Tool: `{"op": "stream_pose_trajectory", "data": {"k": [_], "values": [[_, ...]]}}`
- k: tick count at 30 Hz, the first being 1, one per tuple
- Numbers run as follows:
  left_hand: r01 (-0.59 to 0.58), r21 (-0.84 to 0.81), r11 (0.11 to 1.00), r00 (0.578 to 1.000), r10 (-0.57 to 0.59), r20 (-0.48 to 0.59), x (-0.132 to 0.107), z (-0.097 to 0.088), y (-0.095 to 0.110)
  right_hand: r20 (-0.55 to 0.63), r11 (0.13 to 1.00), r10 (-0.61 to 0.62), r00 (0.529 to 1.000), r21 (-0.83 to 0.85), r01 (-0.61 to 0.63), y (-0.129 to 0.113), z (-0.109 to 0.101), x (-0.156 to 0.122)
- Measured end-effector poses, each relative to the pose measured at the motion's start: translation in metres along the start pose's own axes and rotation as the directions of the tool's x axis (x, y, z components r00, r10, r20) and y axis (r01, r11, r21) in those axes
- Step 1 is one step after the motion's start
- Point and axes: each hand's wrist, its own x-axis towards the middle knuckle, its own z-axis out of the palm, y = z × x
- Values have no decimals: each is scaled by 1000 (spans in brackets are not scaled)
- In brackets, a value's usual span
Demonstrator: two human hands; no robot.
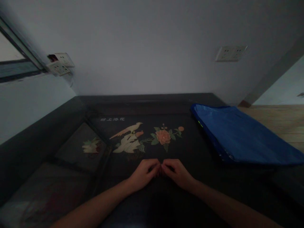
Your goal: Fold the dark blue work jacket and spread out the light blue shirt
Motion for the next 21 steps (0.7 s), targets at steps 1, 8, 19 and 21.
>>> {"op": "stream_pose_trajectory", "data": {"k": [1,8,19,21], "values": [[0,0,1000,1000,0,-2,0,0,0,1,1000,1,1000,0,-1,0,0,0],[-1,57,998,1000,3,-30,-4,1,5,-21,1000,-5,1000,-21,4,-2,0,-2],[174,205,963,932,-228,283,-59,42,58,142,973,228,963,5,-231,-34,21,-87],[169,235,957,901,-246,357,-78,52,69,222,946,321,921,-34,-322,-39,22,-123]]}}
